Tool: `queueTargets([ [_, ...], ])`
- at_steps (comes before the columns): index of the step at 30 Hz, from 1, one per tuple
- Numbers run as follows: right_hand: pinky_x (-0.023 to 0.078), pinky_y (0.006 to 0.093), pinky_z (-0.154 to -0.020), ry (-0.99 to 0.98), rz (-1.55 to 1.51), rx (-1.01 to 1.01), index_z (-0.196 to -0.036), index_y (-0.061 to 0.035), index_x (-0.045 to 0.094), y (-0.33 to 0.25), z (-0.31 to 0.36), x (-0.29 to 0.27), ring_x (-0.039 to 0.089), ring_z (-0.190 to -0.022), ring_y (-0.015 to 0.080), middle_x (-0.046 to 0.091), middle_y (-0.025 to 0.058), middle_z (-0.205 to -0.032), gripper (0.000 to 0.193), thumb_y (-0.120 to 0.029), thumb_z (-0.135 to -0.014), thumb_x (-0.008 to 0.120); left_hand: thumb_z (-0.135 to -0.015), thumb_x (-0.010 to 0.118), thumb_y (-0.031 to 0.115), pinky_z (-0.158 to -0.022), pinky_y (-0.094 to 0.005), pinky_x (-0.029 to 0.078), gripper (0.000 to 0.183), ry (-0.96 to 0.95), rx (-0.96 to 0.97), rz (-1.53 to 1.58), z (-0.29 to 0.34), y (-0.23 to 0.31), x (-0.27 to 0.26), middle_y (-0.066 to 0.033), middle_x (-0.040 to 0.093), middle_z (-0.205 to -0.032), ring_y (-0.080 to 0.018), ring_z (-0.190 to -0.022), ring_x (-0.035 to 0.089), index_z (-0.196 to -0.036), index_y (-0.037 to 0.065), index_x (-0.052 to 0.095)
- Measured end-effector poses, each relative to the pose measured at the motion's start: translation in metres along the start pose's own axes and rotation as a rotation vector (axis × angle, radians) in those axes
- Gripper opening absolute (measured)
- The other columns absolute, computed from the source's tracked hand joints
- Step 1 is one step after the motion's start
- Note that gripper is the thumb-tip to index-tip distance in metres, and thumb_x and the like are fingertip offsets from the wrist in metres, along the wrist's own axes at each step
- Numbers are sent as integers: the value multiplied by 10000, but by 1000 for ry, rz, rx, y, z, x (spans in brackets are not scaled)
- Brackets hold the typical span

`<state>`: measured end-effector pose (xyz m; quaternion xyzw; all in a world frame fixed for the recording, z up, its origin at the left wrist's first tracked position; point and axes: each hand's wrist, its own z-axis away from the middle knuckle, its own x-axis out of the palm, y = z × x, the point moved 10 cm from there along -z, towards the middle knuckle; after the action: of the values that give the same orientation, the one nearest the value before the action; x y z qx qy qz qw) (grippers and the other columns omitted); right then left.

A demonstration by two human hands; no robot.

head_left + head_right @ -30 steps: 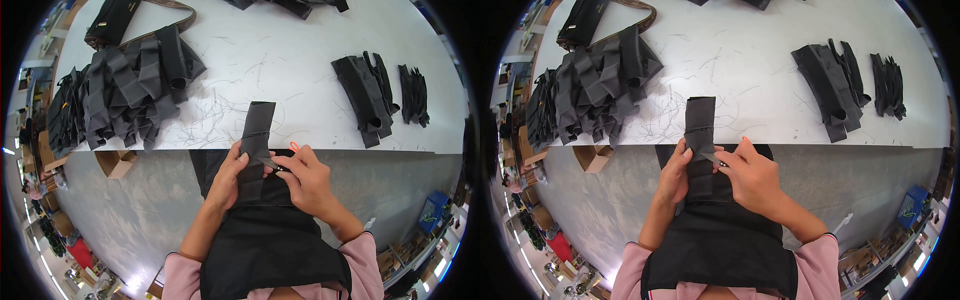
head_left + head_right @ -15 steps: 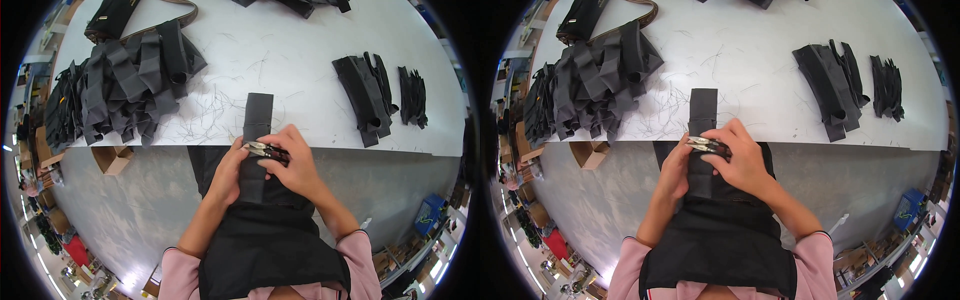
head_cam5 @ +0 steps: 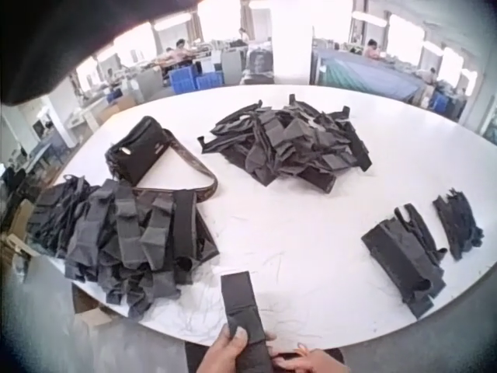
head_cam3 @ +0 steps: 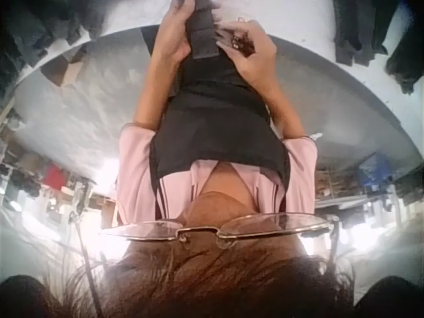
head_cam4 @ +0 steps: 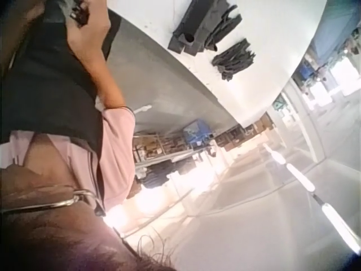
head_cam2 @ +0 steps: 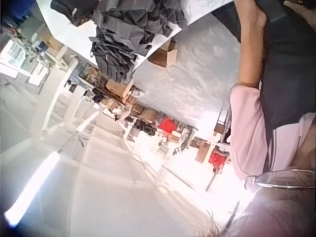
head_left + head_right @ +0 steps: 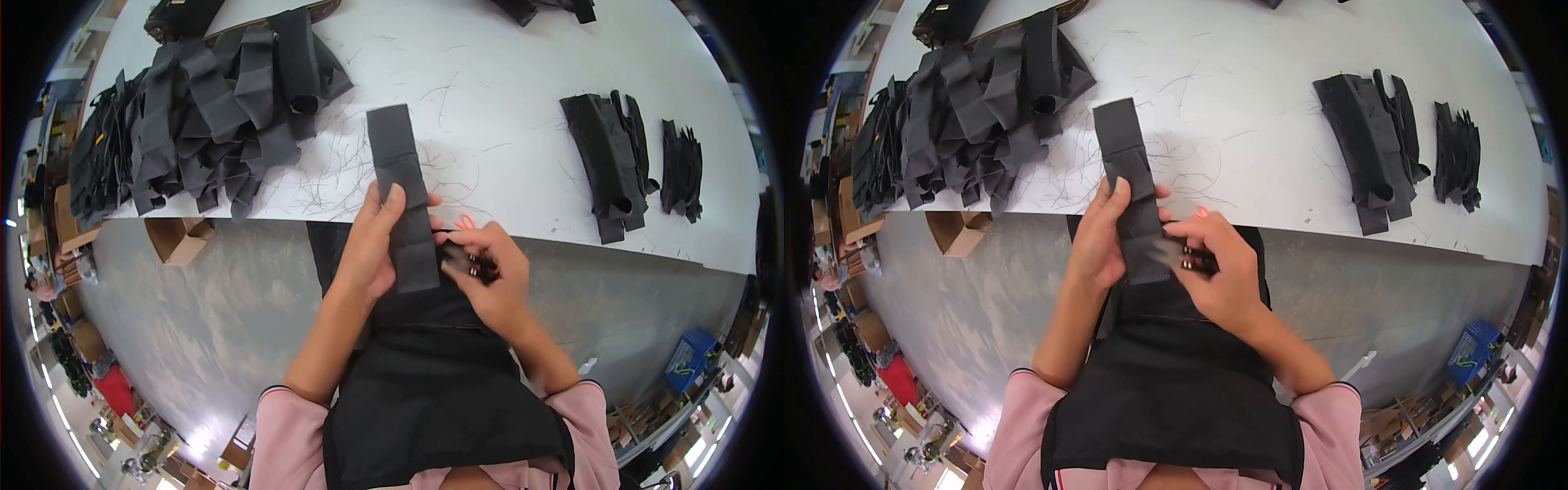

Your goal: Trim threads and sort black fabric straps for manufacturing.

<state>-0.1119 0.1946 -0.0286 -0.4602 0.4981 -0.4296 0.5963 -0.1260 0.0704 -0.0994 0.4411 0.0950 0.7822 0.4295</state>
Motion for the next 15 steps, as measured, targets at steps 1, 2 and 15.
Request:
queueTargets([
  [1,428,218,-567,-3,0,1,-947,-39,596,0,5,-3,478,-604,108,483,35,-769,252,19,-714,672,-950,480,305,-697,-361,559,315,2,1,2,-2,3,-1,-134,571,-1051,-185,-840,599,-1159,93,376],
  [2,430,223,-554,-73,88,12,-948,-48,595,1,9,0,488,-606,109,494,32,-788,246,-5,-720,678,-951,478,306,-700,-364,560,318,12,-5,-7,-3,5,-4,-128,573,-1042,-183,-835,598,-1162,93,373],
  [15,380,294,-486,-255,473,-283,-888,-66,643,-27,10,9,480,-554,197,506,48,-688,262,-64,-643,734,-960,449,329,-651,-325,543,304,-33,-52,-4,-2,11,8,-117,585,-1020,-163,-801,590,-1146,91,410],
])
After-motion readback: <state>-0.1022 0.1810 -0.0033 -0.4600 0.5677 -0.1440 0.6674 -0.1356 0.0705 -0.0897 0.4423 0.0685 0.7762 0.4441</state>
